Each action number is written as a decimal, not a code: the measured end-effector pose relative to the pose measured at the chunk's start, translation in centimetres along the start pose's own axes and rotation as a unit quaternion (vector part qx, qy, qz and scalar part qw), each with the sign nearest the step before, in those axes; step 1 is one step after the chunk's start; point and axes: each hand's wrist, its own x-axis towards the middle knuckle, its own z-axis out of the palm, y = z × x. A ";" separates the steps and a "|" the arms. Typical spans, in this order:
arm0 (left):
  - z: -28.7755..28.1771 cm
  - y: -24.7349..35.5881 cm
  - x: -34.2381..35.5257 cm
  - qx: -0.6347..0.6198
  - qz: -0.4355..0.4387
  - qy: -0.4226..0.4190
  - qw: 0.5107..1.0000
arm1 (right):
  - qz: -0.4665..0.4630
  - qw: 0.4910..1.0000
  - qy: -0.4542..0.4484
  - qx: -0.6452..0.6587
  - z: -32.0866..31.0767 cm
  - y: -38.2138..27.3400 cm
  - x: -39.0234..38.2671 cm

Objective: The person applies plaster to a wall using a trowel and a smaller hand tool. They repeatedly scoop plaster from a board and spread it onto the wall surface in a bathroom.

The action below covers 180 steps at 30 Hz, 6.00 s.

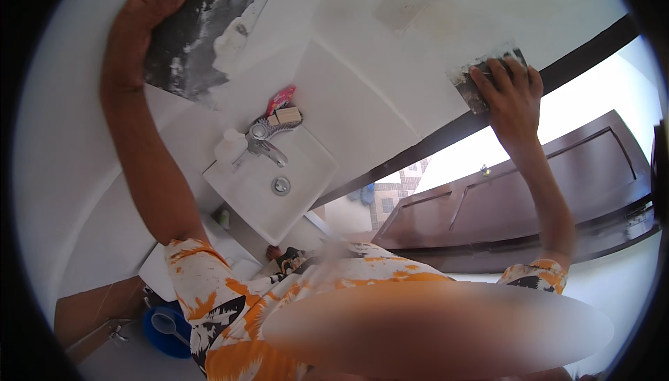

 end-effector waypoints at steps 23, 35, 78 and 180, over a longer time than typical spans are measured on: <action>17.8 -9.6 -4.5 -0.224 -0.205 0.103 0.947 | -0.190 0.925 0.043 0.325 -5.1 -4.1 2.5; 1.7 0.2 1.1 0.063 -0.023 0.013 0.998 | -0.094 0.990 0.101 -0.021 5.6 2.1 6.0; 1.2 0.0 -0.6 0.129 -0.065 -0.006 0.990 | -0.063 0.997 0.003 -0.041 7.2 -1.0 2.3; 2.4 0.9 -2.6 0.093 -0.072 -0.011 0.993 | -0.067 0.986 0.055 -0.145 1.0 5.9 -1.0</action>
